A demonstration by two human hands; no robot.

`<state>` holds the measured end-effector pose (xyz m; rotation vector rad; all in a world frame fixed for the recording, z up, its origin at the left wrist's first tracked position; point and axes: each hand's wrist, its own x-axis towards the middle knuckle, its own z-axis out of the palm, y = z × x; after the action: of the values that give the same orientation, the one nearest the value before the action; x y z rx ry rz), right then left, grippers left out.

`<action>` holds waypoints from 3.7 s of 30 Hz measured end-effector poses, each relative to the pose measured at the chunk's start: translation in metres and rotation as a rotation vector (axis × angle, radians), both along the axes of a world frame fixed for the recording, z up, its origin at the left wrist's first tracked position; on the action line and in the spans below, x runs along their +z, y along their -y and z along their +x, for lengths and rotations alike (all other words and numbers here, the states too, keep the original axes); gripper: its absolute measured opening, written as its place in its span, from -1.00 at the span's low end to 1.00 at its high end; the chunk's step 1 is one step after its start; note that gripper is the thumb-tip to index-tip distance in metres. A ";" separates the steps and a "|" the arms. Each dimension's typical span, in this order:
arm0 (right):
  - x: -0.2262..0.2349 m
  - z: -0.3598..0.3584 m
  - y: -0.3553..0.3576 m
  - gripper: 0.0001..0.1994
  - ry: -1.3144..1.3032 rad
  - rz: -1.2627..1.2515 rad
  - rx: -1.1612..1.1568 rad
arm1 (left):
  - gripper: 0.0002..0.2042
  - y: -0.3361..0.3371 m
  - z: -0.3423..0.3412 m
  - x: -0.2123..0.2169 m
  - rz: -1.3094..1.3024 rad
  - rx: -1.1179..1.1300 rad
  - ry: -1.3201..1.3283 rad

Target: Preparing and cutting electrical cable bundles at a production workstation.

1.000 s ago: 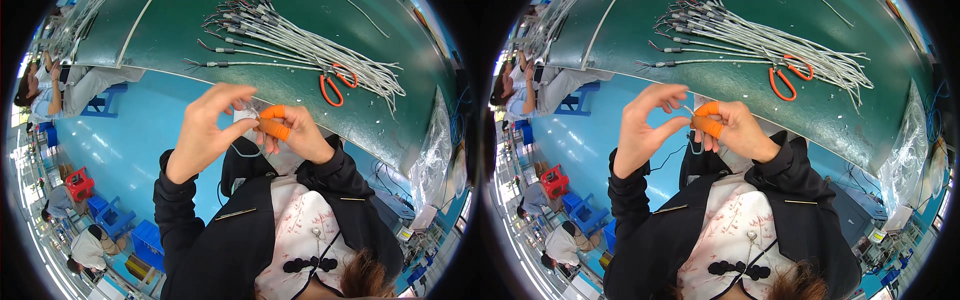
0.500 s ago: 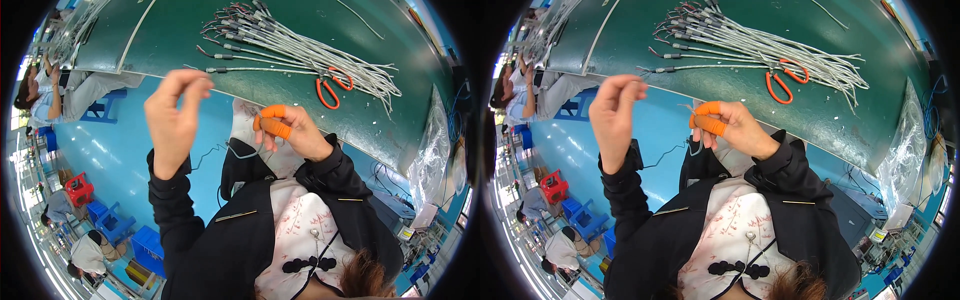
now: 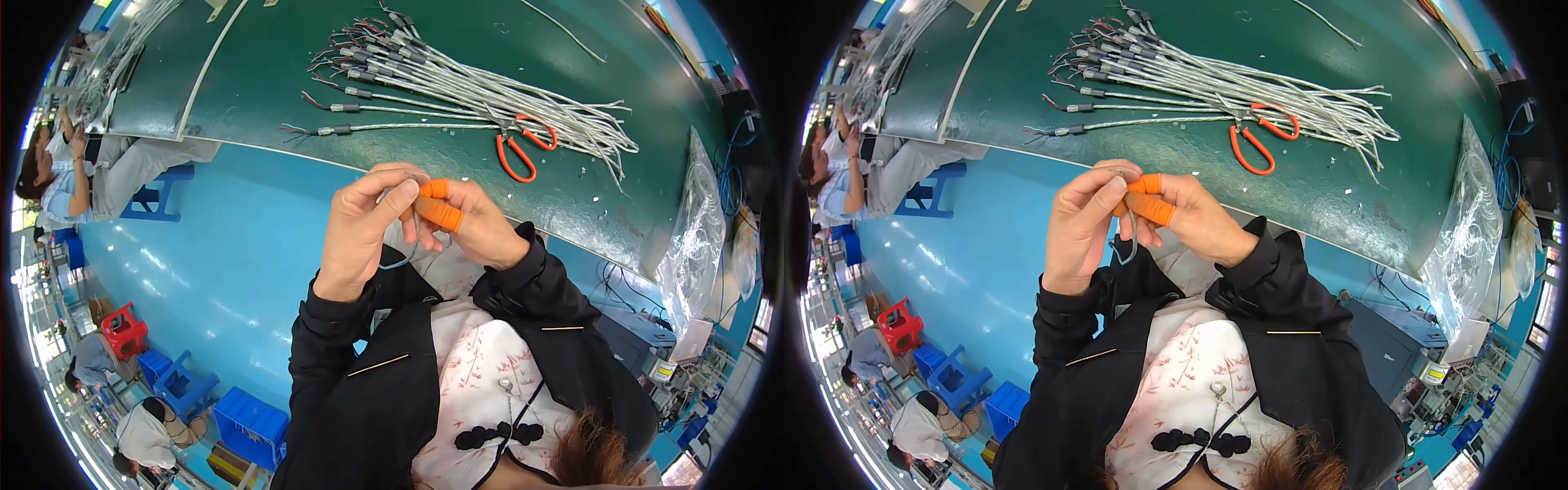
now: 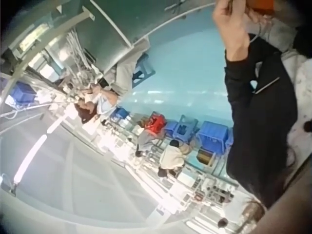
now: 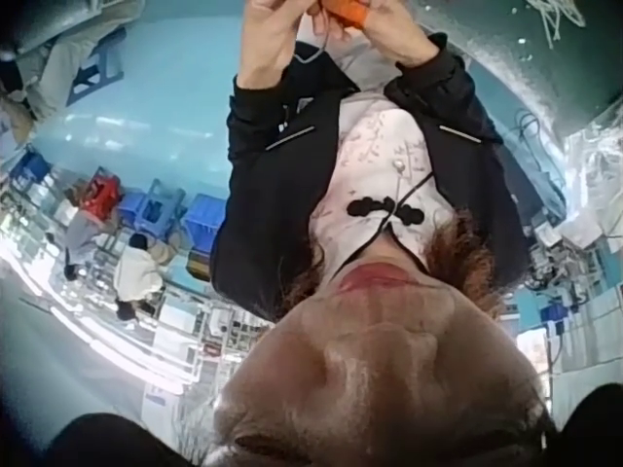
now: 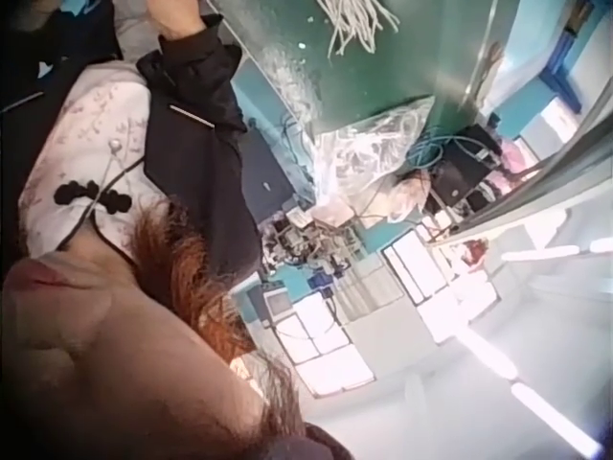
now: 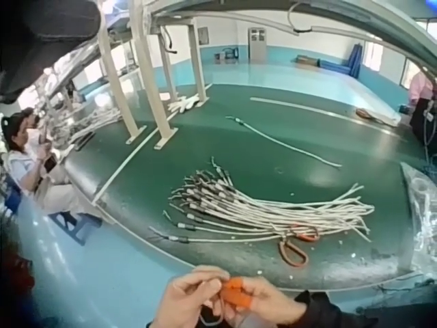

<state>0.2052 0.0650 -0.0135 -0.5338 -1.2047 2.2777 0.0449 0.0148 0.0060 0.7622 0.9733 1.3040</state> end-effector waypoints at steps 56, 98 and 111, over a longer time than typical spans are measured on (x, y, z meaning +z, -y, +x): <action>0.030 0.064 -0.001 -0.59 0.814 0.651 -0.430 | -0.86 -0.025 0.037 -0.005 0.022 0.185 0.010; 0.028 0.130 -0.056 -0.69 0.863 1.127 -0.377 | -0.89 -0.061 0.121 -0.030 0.059 0.117 -0.054; 0.017 0.150 -0.071 -0.75 0.914 1.167 -0.361 | -0.89 -0.074 0.140 -0.053 -0.011 0.027 0.213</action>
<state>0.3554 0.1361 0.0038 -1.1705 -2.2862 0.6810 0.1844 0.0887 -0.0475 0.5899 0.8208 1.3717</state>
